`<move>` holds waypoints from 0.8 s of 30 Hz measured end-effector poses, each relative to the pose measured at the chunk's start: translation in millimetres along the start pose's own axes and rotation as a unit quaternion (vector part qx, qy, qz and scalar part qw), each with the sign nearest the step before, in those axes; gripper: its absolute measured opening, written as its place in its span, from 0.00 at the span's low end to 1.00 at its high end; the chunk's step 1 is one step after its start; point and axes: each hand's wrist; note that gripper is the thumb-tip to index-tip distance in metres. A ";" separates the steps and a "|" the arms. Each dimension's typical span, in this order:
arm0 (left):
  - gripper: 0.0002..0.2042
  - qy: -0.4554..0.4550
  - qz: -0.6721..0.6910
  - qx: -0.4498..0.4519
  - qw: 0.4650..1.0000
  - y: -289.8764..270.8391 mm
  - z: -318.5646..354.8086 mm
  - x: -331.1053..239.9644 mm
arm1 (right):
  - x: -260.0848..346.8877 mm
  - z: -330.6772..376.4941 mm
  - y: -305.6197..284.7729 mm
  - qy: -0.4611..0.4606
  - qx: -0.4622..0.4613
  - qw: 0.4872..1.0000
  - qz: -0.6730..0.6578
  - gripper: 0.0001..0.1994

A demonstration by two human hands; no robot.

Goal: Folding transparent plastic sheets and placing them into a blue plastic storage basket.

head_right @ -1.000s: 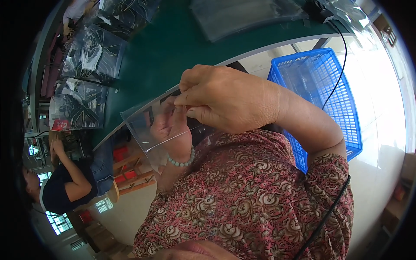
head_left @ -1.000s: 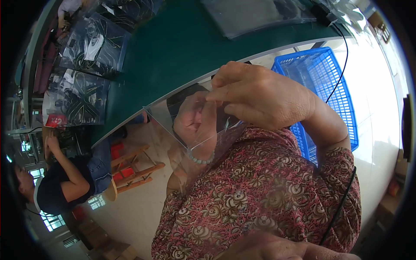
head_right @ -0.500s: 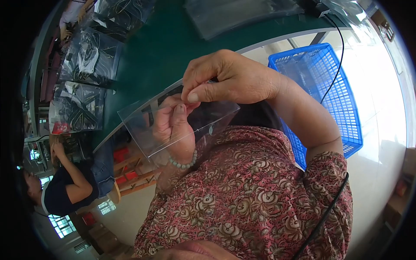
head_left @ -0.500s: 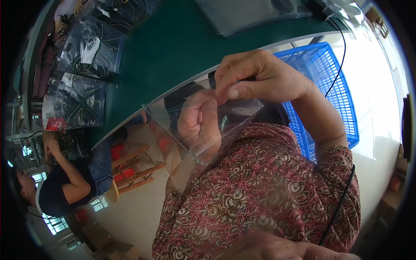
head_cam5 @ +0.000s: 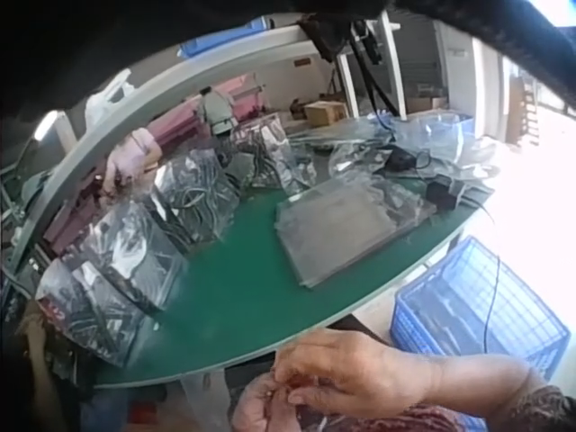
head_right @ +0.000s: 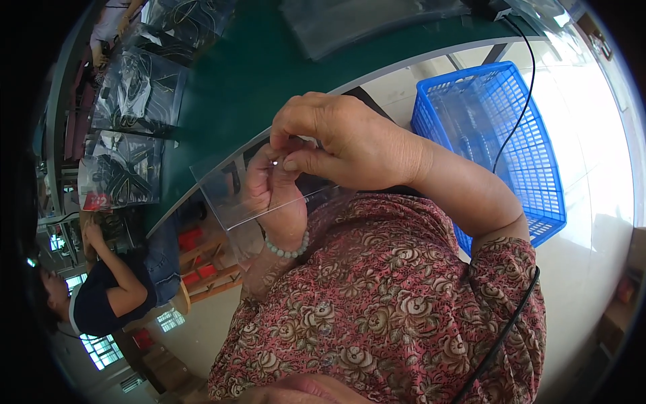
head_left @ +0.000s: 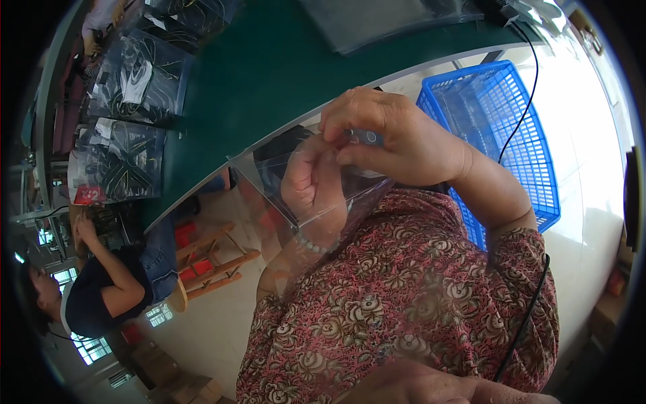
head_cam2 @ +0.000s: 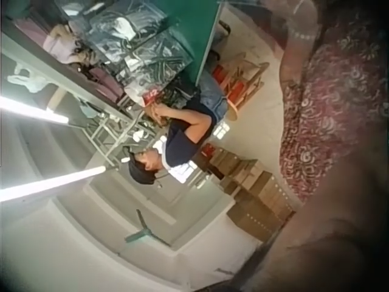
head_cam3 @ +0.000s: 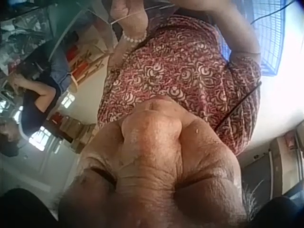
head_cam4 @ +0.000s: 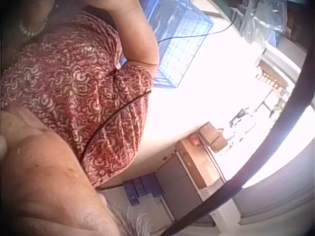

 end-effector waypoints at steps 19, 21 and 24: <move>0.06 0.084 -0.037 0.006 0.996 -1.1 -8.1 23.9 | -1.7 15.8 -0.8 -0.033 -0.020 0.999 -0.018 0.13; 0.04 0.049 0.077 0.034 0.995 3.0 -8.4 21.4 | -2.2 18.3 -0.8 -0.031 -0.018 0.999 -0.016 0.13; 0.04 -0.001 0.105 0.014 0.994 1.6 -9.1 22.1 | -4.2 20.6 -0.5 -0.062 -0.014 0.998 -0.006 0.12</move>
Point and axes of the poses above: each hand's wrist, its own z-axis away from the middle knuckle, its own y-axis out of the palm, x = y × z, and after that the axes turned 14 degrees about -y, right-handed
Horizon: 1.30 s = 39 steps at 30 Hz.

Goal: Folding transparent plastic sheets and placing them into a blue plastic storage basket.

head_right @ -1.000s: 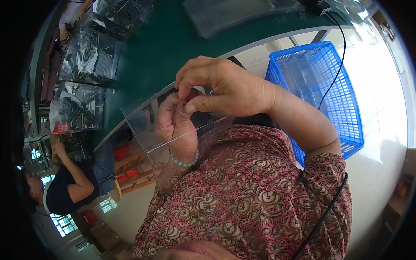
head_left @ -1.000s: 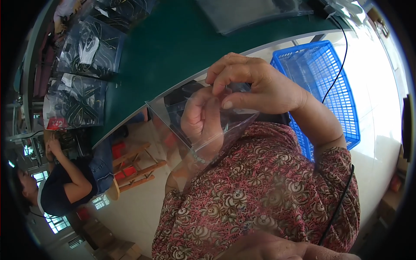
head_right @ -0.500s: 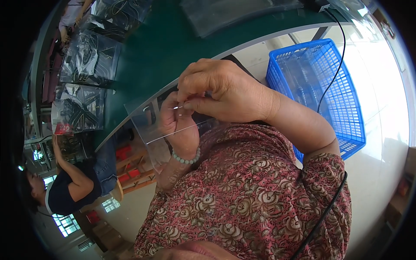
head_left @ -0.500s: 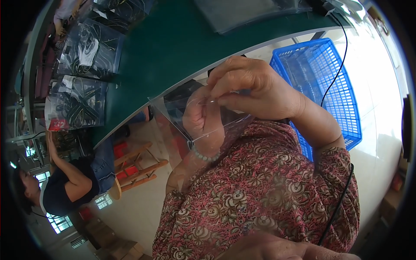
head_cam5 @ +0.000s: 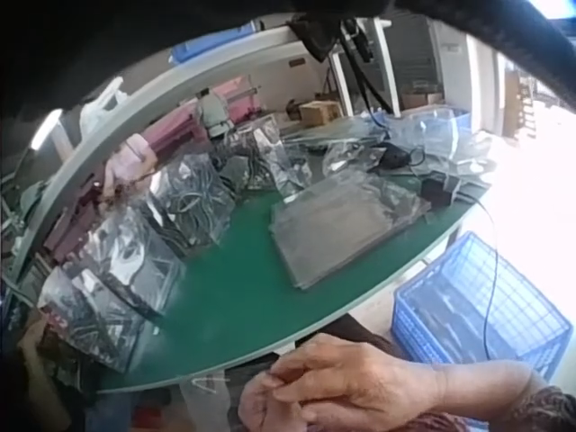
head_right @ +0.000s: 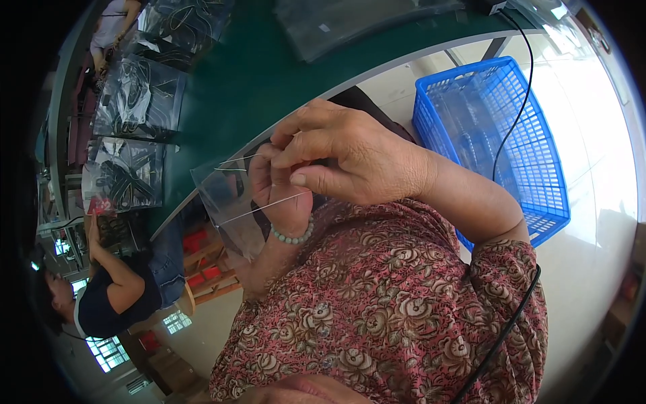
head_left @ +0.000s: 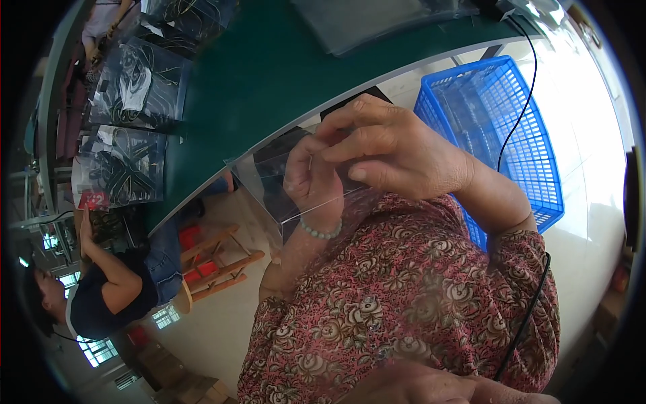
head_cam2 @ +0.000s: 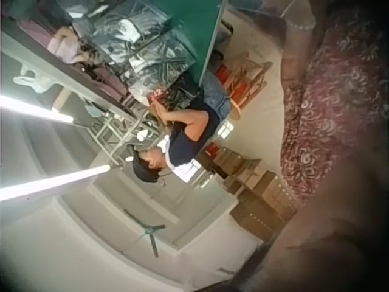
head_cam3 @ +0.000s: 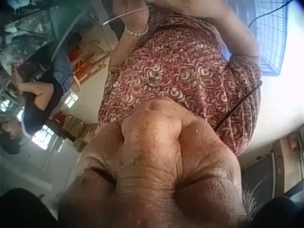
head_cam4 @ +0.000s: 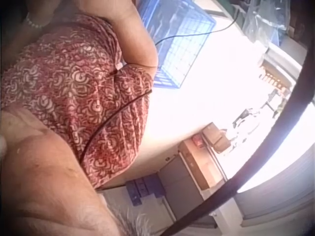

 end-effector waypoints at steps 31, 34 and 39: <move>0.06 0.009 -0.072 0.047 0.996 25.4 -6.0 -5.7 | 9.3 9.6 -7.8 0.020 -0.079 0.995 0.052 0.14; 0.14 0.023 -0.037 0.136 0.990 17.0 -6.8 -0.8 | 9.9 7.7 -6.6 0.006 -0.079 0.994 0.070 0.14; 0.03 0.007 -0.101 0.010 0.995 21.1 -4.2 -0.1 | 8.6 10.5 -5.4 -0.021 -0.098 0.991 0.091 0.14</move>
Point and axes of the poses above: each hand's wrist, its own z-axis away from the middle knuckle, its own y-axis out of the palm, x = y × z, and after that the axes turned 14 degrees about -y, right-handed
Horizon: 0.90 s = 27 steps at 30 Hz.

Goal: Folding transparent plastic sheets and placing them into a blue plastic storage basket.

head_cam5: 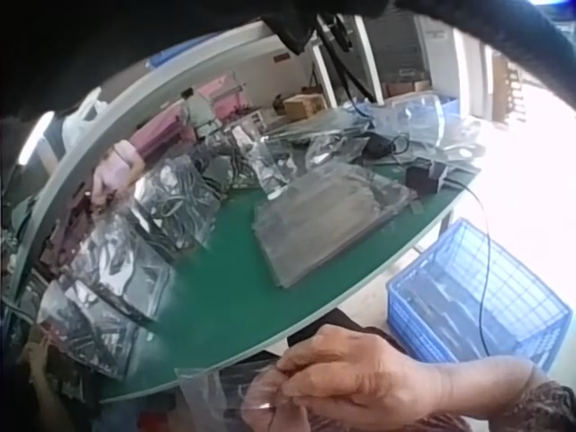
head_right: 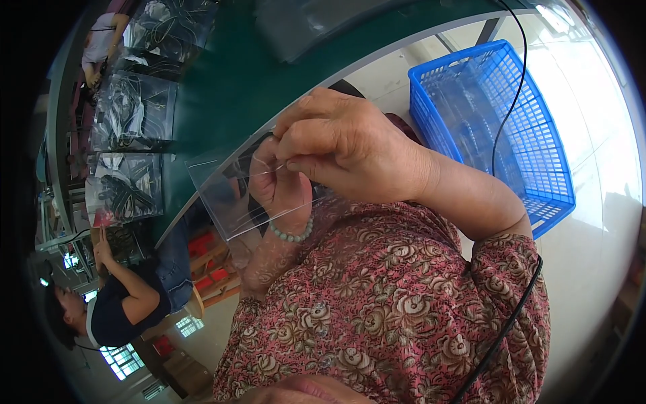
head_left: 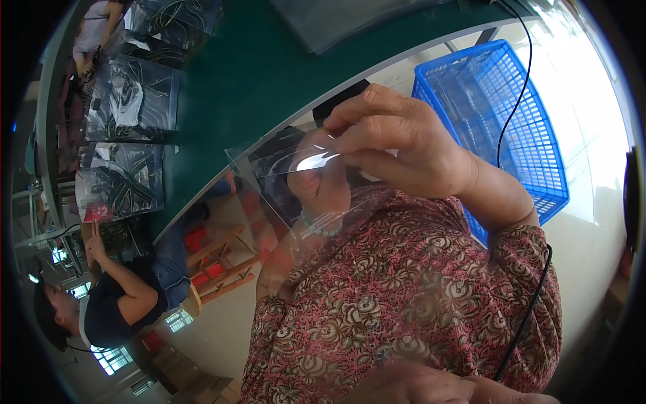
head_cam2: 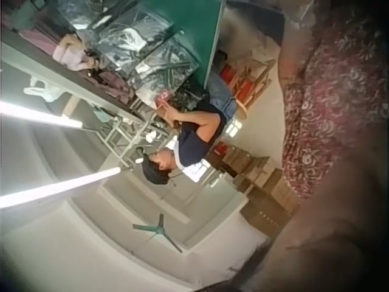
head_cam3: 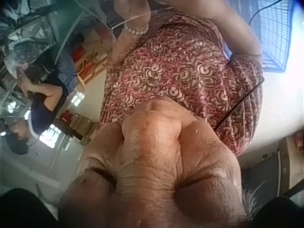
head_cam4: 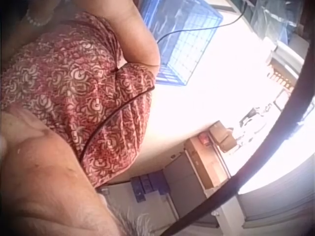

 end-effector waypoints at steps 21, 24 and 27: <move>0.06 0.033 0.014 -0.036 0.999 3.6 -0.5 10.9 | -4.5 5.8 0.5 -0.020 0.019 0.999 -0.038 0.15; 0.07 0.014 0.086 -0.012 0.996 4.1 -0.4 14.4 | -4.0 9.6 0.3 -0.016 0.016 0.999 -0.040 0.16; 0.06 0.048 0.054 0.015 0.997 -6.2 -4.2 26.0 | -0.7 10.5 0.6 0.006 0.017 0.998 -0.052 0.16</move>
Point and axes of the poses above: each hand's wrist, its own z-axis away from the middle knuckle, its own y-axis out of the palm, x = y × z, and after that the axes turned 14 degrees about -y, right-handed
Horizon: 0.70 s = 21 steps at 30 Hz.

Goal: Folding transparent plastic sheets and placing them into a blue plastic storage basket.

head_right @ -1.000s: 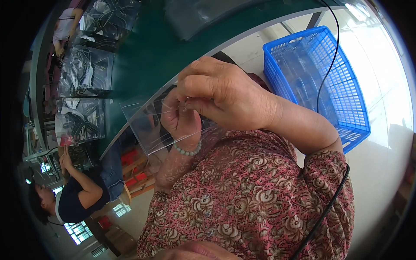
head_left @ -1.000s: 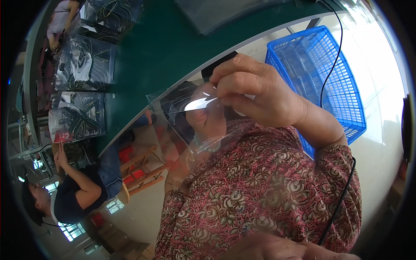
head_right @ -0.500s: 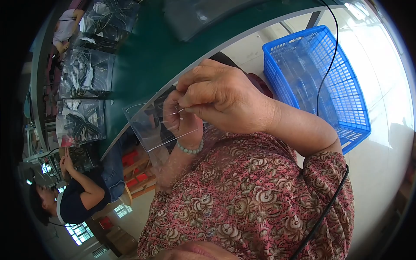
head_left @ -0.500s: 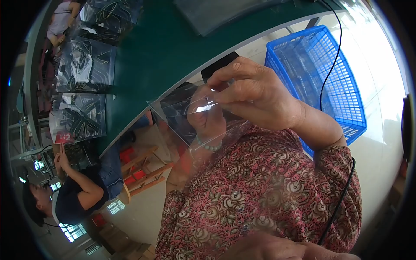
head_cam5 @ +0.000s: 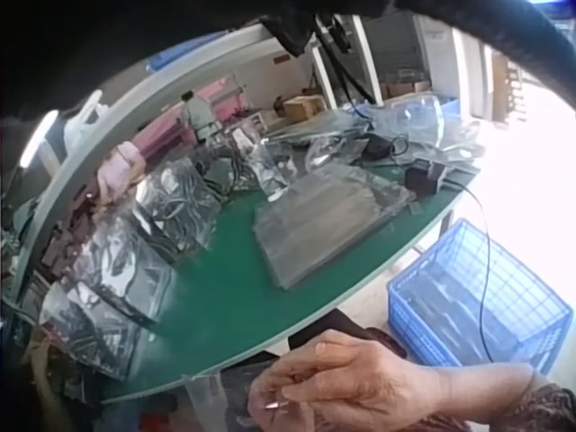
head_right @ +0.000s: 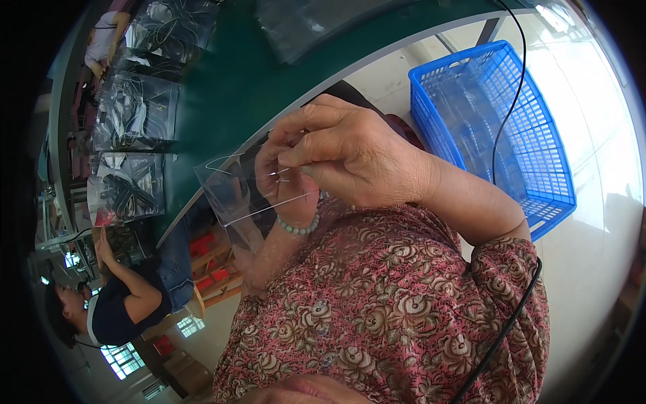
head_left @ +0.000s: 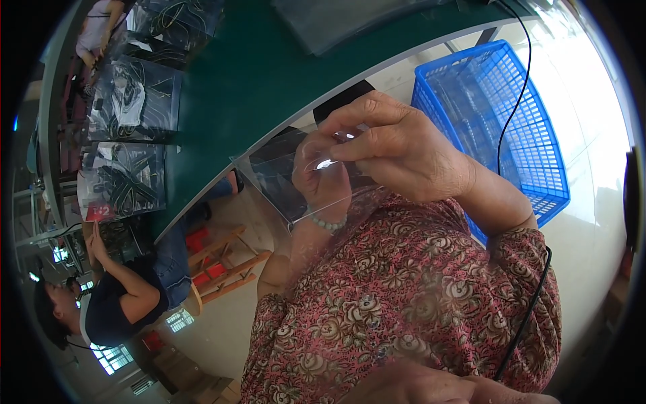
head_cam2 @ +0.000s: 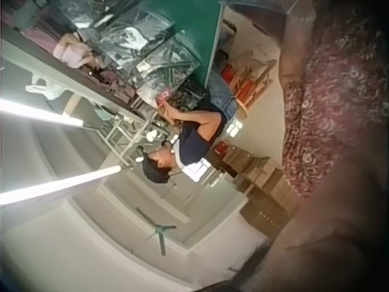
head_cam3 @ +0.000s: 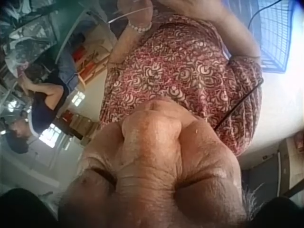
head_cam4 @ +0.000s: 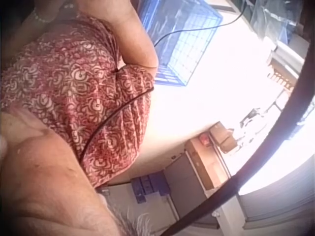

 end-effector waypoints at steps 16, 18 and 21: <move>0.07 0.110 -0.234 0.046 0.965 -7.8 -18.8 -17.6 | -3.9 1.2 -7.2 0.002 -0.009 0.998 -0.064 0.14; 0.07 0.097 -0.271 0.054 0.956 -9.5 -17.0 -20.9 | -2.0 -2.0 -4.9 0.006 -0.004 1.000 -0.013 0.18; 0.07 0.075 -0.217 0.041 0.972 -7.8 -15.8 -18.7 | -1.0 -3.3 0.0 -0.005 -0.016 1.000 0.015 0.20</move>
Point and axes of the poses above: each hand's wrist, its own z-axis away from the middle knuckle, its own y-axis out of the palm, x = y × z, and after that the axes turned 14 degrees about -y, right-handed
